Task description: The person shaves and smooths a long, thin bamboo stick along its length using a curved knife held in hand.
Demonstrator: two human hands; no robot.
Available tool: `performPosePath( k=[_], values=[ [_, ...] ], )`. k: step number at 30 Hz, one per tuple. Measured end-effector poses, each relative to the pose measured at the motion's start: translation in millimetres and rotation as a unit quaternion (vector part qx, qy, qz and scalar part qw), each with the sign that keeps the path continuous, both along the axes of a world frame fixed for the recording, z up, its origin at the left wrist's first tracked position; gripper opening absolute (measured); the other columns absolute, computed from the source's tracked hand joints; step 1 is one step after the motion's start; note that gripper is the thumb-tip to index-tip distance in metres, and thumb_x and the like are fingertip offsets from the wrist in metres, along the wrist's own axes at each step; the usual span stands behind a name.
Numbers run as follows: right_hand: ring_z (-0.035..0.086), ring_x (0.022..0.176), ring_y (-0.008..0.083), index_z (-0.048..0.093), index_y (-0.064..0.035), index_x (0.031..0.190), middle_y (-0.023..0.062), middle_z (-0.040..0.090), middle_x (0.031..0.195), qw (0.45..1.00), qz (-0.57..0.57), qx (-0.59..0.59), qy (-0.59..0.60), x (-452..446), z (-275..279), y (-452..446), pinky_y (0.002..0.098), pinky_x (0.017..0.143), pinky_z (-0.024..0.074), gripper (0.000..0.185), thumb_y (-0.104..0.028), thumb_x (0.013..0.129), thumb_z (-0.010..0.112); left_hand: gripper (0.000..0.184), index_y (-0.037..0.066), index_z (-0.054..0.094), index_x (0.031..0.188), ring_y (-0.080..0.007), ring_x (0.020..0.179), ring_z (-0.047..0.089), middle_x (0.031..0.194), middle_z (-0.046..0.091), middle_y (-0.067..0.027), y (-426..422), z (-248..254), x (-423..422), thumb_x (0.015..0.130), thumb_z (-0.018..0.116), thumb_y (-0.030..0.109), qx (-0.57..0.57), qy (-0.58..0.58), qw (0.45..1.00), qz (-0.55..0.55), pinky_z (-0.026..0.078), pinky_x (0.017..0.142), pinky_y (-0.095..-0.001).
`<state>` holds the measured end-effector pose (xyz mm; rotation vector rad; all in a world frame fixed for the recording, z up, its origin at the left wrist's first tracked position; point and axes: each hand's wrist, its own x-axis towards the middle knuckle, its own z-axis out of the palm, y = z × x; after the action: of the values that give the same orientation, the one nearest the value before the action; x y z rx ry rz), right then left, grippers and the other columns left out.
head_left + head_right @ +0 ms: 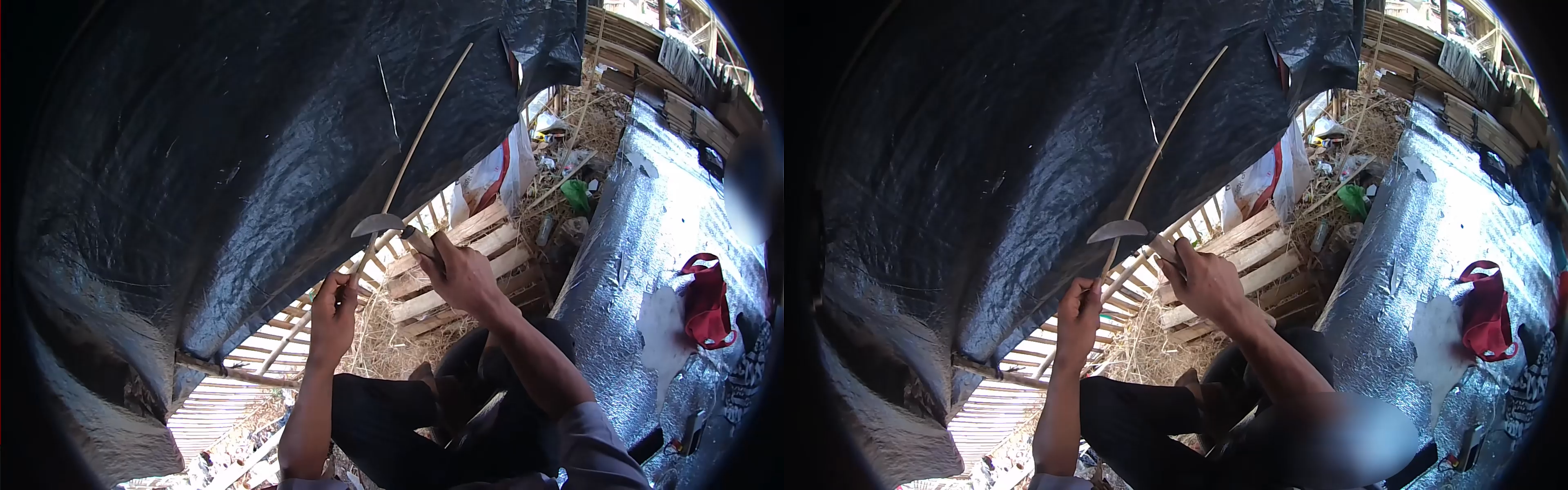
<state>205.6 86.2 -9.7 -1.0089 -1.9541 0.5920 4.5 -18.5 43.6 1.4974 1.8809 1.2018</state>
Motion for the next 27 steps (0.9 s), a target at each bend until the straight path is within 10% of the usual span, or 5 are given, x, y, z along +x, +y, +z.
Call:
performPosePath(
  k=[19, 21, 24, 27],
  values=[
    [0.063, 0.051, 0.0355, 0.052, -0.0094, 0.093, 0.0133, 0.061, 0.058, 0.99, -0.08, 0.082, -0.077, 35.2, -2.6, 43.1, 0.0471, 0.049, 0.0482, 0.027, -0.034, 0.092, 0.063, 0.018, 0.006, 0.055, 0.093, -0.0024, 0.065, 0.038, 0.07, 0.044, 0.0041, -9.9, 12.9, 4.0, 0.102, 0.057, 0.021, -0.009, -0.042, 0.999, -0.027, 0.03, 0.058, -0.0214],
    [0.065, 0.059, 0.0368, 0.054, -0.0076, 0.102, 0.0196, 0.065, 0.07, 0.963, -0.138, -0.224, 0.061, 51.7, -21.6, 75.0, 0.0478, 0.056, 0.0502, 0.038, -0.045, 0.098, 0.051, 0.021, 0.003, 0.054, 0.092, -0.0034, 0.063, 0.037, 0.069, 0.042, 0.0053, -22.6, 24.6, 5.2, 0.101, 0.058, 0.021, -0.097, -0.145, 0.984, -0.023, 0.032, 0.058, -0.0217],
    [0.062, 0.085, 0.0508, 0.052, -0.0034, 0.108, 0.0277, 0.066, 0.088, 0.964, -0.22, -0.149, -0.004, 89.1, -17.2, 83.0, 0.0552, 0.071, 0.0481, 0.046, -0.048, 0.098, 0.047, 0.022, 0.002, 0.057, 0.096, -0.0064, 0.061, 0.04, 0.068, 0.046, 0.0023, -27.4, -8.4, 6.9, 0.101, 0.059, 0.023, 0.037, 0.093, 0.994, -0.048, 0.035, 0.058, -0.0242],
    [0.061, 0.088, 0.0512, 0.053, -0.0063, 0.115, 0.0287, 0.066, 0.089, 0.971, -0.181, -0.142, 0.057, 71.0, -36.4, 64.9, 0.0576, 0.075, 0.0453, 0.046, -0.048, 0.097, 0.048, 0.021, 0.003, 0.057, 0.097, -0.007, 0.065, 0.042, 0.07, 0.048, 0.0007, -9.1, 14.6, 3.0, 0.101, 0.058, 0.023, -0.024, 0.006, 1.0, 0.009, 0.037, 0.062, -0.0242]
  ],
)
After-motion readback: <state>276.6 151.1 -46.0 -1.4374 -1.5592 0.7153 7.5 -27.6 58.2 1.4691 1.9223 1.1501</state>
